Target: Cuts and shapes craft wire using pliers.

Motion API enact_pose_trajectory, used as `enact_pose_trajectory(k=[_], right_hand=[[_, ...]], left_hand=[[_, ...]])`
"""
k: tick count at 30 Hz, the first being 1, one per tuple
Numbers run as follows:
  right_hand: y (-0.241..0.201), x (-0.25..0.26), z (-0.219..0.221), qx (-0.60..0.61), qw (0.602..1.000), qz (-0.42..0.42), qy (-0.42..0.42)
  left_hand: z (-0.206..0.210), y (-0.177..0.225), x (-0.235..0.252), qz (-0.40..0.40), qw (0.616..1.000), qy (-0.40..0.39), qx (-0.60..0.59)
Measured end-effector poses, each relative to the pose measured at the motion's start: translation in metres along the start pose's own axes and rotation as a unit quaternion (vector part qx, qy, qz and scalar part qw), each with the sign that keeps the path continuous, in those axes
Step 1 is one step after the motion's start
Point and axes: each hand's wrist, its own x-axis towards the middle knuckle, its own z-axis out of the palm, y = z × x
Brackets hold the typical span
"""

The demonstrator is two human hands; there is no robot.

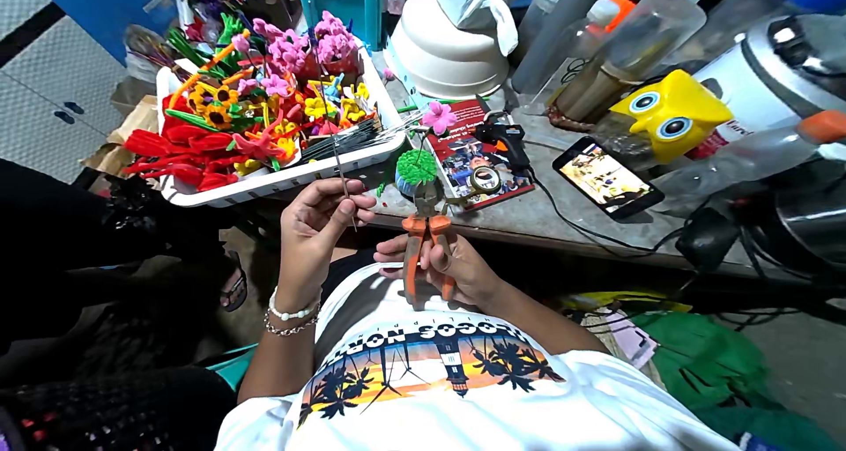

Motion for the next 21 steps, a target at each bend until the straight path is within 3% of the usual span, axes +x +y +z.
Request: enact_pose_trajectory(k=[6,10,14,21], right_hand=[[-0.001,-0.007,-0.006,0.043,0.997,0.056,-0.024],[-0.007,-0.013,-0.004,-0.08,0.995,0.039,-0.04],[-0.018,-0.017,-0.004,-0.254,0.967,0.028,0.015],[-0.02,-0.028,-0.009,-0.269,0.958,0.098,0.001]], left_hand=[[-0.001,0.001,0.0,0.008,0.999,-0.021,0.024],[0.001,0.005,-0.002,0.002,0.997,-0.043,0.063],[0.001,0.009,-0.004,0.001,0.994,-0.064,0.091],[-0.001,0.007,-0.003,-0.009,0.989,-0.075,0.127]])
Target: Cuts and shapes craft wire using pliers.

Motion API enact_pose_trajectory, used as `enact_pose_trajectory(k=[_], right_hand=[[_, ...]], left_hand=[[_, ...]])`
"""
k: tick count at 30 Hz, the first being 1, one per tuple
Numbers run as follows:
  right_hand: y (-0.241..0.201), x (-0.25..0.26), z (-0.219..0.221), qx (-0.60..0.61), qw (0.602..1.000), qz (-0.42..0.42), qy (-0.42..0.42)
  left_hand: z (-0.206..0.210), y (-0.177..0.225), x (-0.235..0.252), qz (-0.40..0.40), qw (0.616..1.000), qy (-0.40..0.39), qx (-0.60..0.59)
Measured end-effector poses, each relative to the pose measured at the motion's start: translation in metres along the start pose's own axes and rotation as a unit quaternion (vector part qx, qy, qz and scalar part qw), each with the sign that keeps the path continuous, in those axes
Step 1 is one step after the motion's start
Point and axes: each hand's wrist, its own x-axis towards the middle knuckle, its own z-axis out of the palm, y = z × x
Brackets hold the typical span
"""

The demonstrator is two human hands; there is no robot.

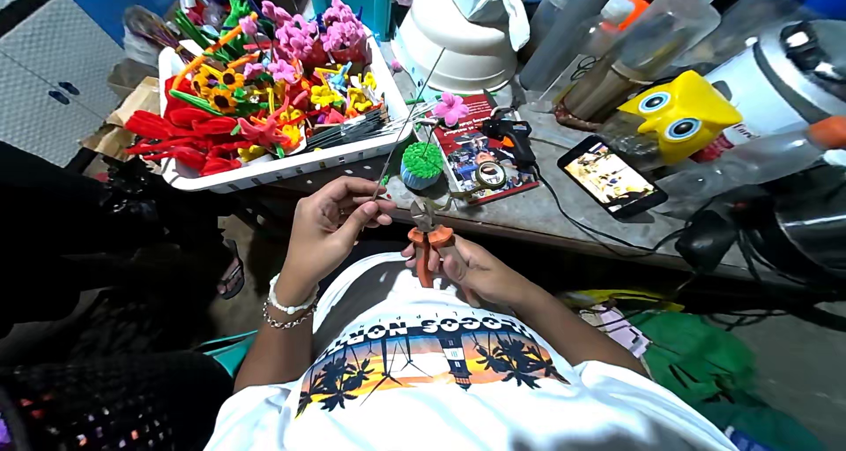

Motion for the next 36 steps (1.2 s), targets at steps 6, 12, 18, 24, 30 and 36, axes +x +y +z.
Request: enact_pose_trajectory(k=[6,12,18,24,30,36], right_hand=[[0.019,-0.008,0.005,0.161,0.987,0.024,0.01],[0.047,0.0,-0.009,0.275,0.961,0.022,-0.016],[0.033,0.01,0.002,0.244,0.969,0.018,0.039],[0.039,0.016,0.009,0.0,0.998,-0.061,-0.008],[0.043,0.023,0.017,-0.023,0.99,-0.129,-0.046],[0.018,0.02,0.011,0.085,0.975,-0.135,0.158]], left_hand=[[-0.001,0.0,0.0,-0.007,1.0,-0.001,0.025],[-0.005,0.001,0.001,-0.001,0.999,0.004,0.031],[-0.003,0.003,0.001,-0.003,1.0,0.006,0.028],[-0.006,0.003,0.001,0.002,1.0,0.016,0.017],[-0.011,0.002,0.0,0.0,0.999,0.027,0.023],[-0.013,0.005,-0.001,-0.017,1.0,0.005,-0.008]])
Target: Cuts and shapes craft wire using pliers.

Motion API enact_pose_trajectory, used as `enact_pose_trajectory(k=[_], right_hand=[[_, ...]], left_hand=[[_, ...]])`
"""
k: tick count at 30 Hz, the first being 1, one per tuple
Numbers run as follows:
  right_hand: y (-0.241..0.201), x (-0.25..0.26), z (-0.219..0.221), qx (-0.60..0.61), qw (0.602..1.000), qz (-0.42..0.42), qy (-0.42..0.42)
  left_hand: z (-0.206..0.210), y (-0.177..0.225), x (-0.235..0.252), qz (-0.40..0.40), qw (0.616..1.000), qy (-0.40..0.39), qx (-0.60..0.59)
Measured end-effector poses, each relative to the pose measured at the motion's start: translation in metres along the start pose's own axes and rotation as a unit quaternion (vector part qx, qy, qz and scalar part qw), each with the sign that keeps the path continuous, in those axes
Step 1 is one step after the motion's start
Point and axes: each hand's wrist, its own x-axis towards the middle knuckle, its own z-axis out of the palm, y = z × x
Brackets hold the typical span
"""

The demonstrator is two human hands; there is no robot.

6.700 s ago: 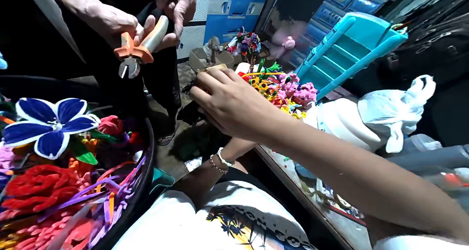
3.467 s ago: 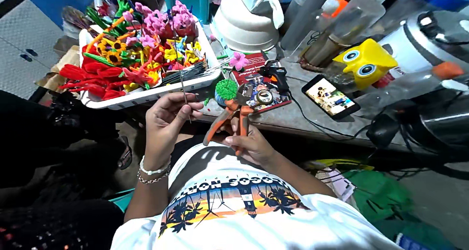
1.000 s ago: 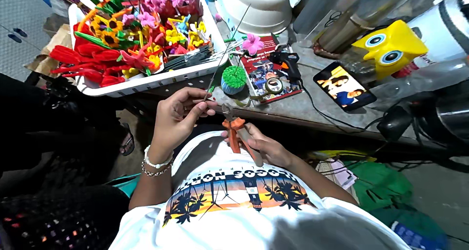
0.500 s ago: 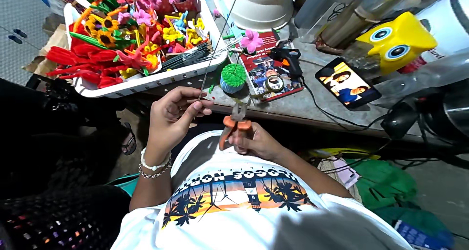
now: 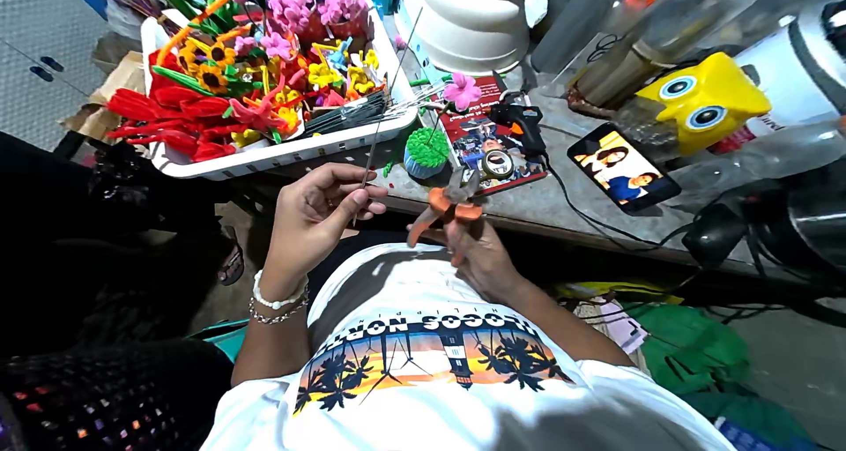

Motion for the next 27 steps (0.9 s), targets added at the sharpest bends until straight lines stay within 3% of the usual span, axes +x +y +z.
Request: enact_pose_trajectory(k=[4,9,12,19,23,27], right_hand=[[-0.022,-0.002,-0.011,-0.015,1.0,0.013,-0.016],[-0.025,-0.02,-0.01,0.118,0.983,0.133,-0.05],[-0.023,-0.026,-0.007,0.165,0.975,0.14,-0.053],[-0.01,-0.03,-0.006,0.259,0.937,0.148,-0.182],[-0.001,-0.032,-0.011,0.21,0.932,0.123,-0.271],[-0.005,-0.033,-0.011,0.161,0.97,0.058,-0.17]], left_hand=[[0.004,0.003,0.001,-0.046,0.995,-0.051,-0.076],[0.007,0.001,0.0,-0.068,0.983,-0.11,-0.134],[0.009,-0.001,0.0,-0.073,0.975,-0.126,-0.169],[0.01,-0.001,-0.001,-0.089,0.962,-0.157,-0.205],[0.011,0.001,-0.001,-0.097,0.955,-0.165,-0.225],[0.01,0.003,-0.002,-0.097,0.947,-0.174,-0.251]])
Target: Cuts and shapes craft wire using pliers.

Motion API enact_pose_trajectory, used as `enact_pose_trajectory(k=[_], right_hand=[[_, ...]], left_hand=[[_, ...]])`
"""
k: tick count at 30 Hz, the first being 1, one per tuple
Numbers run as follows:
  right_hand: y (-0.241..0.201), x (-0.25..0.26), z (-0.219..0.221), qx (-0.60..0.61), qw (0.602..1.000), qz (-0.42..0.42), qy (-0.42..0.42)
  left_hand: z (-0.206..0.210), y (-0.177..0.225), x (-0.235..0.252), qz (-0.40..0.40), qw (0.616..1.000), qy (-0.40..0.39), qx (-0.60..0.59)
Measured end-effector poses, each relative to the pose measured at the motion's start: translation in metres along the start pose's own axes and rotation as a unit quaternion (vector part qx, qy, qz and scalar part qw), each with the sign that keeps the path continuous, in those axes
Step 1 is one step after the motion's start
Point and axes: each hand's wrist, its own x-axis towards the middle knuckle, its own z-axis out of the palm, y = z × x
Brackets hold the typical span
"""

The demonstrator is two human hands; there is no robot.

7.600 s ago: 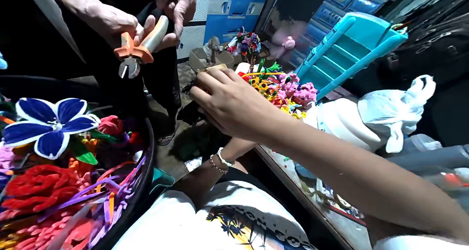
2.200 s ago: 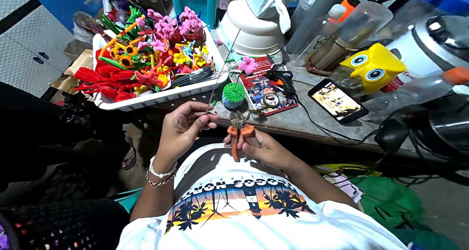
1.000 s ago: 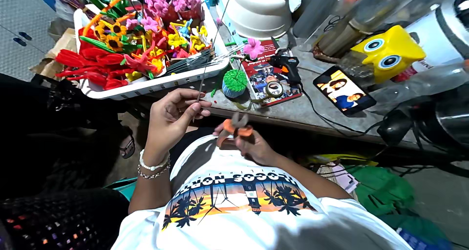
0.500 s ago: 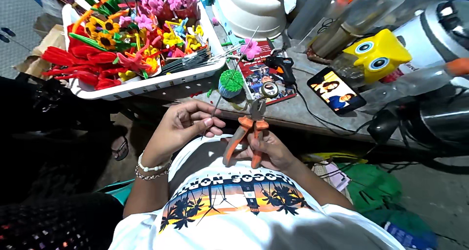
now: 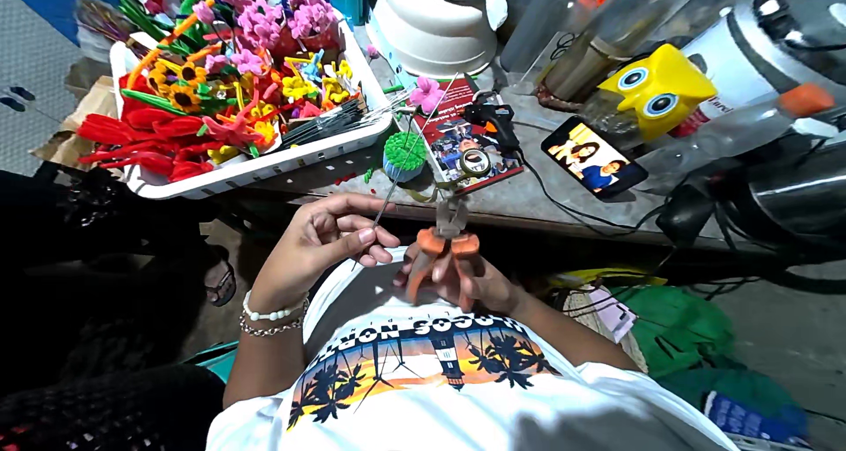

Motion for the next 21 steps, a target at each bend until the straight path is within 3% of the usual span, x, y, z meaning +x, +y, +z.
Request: enact_pose_trajectory(k=[6,10,21], right_hand=[[-0.011,0.007,-0.009,-0.183,0.974,-0.046,0.126],[-0.017,0.01,-0.006,-0.298,0.946,-0.043,0.116],[-0.027,0.014,-0.012,-0.369,0.925,-0.054,0.073]], left_hand=[[-0.002,0.006,-0.002,-0.004,0.999,-0.025,-0.041],[-0.001,0.002,0.0,-0.023,0.995,-0.057,-0.073],[0.002,-0.005,0.004,-0.051,0.986,-0.096,-0.128]])
